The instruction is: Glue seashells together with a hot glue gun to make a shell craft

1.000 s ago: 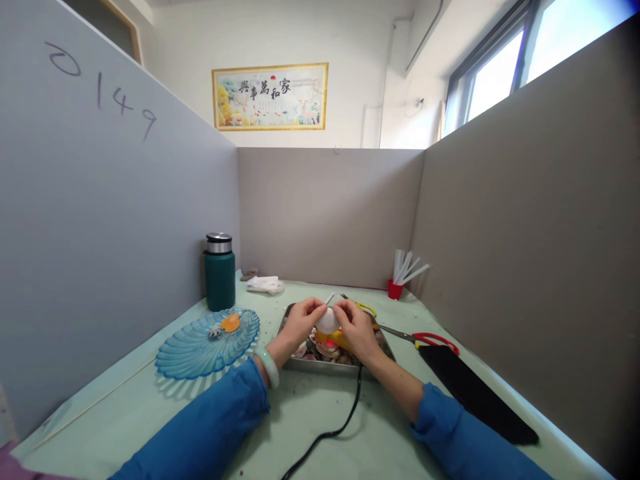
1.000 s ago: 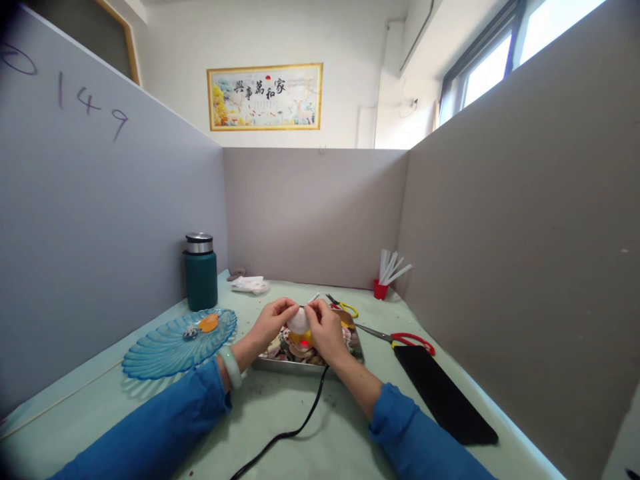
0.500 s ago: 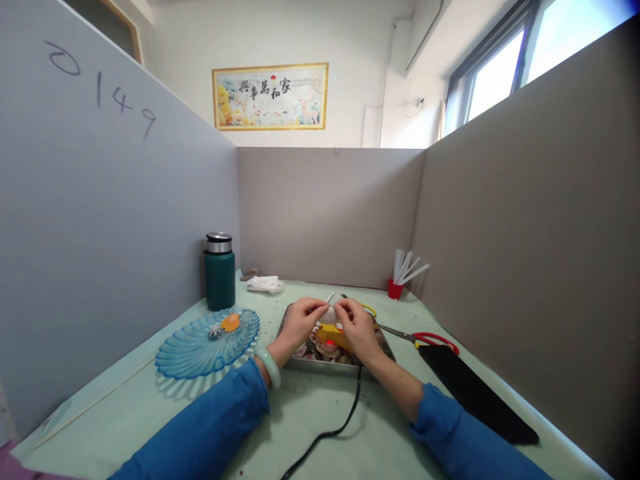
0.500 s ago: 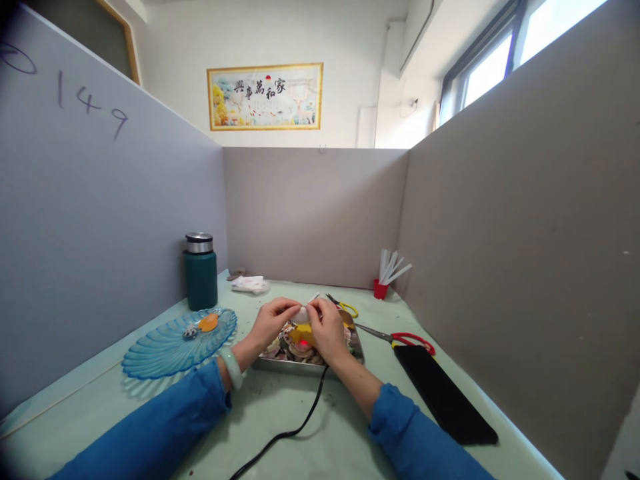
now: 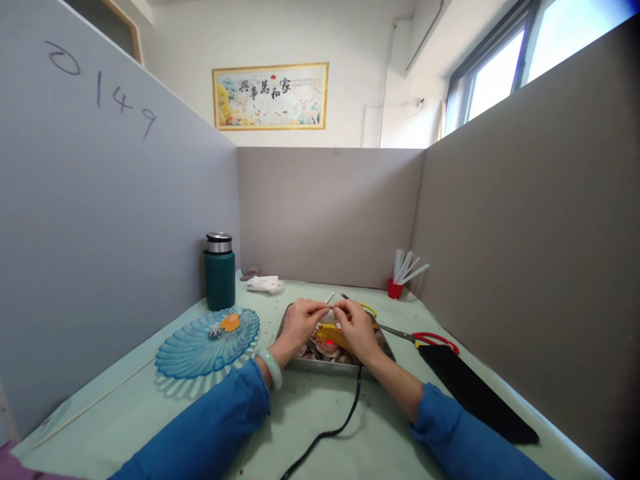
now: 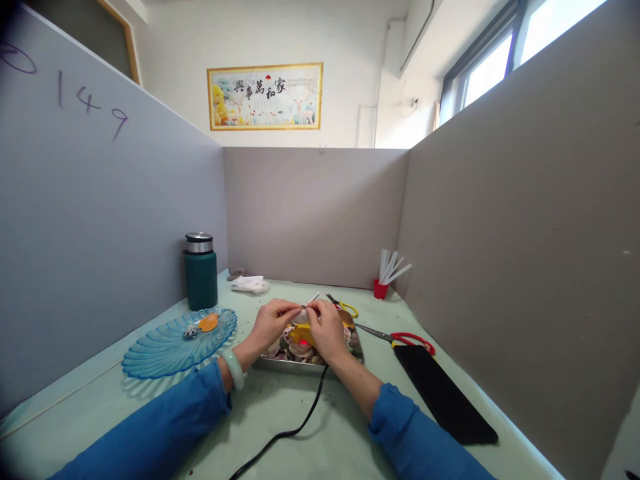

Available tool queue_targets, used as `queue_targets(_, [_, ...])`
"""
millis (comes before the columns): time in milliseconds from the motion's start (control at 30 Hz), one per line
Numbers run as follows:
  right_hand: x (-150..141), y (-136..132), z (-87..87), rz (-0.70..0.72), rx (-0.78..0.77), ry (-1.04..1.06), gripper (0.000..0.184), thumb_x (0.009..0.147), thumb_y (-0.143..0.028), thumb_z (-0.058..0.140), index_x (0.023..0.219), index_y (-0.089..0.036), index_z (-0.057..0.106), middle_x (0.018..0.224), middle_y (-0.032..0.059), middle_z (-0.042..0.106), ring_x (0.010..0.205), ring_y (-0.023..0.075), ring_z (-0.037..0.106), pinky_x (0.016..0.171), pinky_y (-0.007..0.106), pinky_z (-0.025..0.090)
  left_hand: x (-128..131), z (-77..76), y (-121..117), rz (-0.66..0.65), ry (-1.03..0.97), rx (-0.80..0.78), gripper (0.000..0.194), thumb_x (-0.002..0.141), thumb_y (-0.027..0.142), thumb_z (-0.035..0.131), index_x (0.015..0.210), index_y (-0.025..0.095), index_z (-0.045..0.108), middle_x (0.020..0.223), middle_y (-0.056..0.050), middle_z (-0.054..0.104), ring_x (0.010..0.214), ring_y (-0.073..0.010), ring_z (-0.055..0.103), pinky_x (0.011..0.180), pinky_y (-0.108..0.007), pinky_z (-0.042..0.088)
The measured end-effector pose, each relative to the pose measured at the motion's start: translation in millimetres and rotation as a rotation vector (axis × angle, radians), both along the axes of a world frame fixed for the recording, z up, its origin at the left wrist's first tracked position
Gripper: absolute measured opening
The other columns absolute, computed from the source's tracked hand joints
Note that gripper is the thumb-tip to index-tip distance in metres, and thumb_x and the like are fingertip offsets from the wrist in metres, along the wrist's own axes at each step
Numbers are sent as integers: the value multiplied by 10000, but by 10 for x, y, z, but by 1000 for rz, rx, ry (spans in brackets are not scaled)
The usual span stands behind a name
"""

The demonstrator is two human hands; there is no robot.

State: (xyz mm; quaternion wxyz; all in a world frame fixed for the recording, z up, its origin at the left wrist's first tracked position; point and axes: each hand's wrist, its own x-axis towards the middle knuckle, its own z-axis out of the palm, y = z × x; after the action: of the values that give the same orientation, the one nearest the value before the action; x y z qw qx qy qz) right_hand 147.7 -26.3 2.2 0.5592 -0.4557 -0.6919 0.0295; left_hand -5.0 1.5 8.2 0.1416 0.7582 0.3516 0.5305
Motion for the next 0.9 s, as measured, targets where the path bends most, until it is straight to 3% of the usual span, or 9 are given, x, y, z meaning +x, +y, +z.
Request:
queue_targets(167, [10,38,-24,-6,-37,-44,170,821,-289,458,760,-196,586,823,42,624,803,190,549,690,285,405,16,4,-18,-5,19,-101,204,767,316,562,781,195,726,791,-38,712,714,-172,603,695,-254,438])
queue_targets(900, [2,24,-13,-7,-47,-107,186,840,-267,447,725,-183,568,799,45,601,812,187,527,738,294,381,8,30,-43,86,155,-105,251,786,322,502,785,163,695,760,-32,680,693,-142,570,668,-228,421])
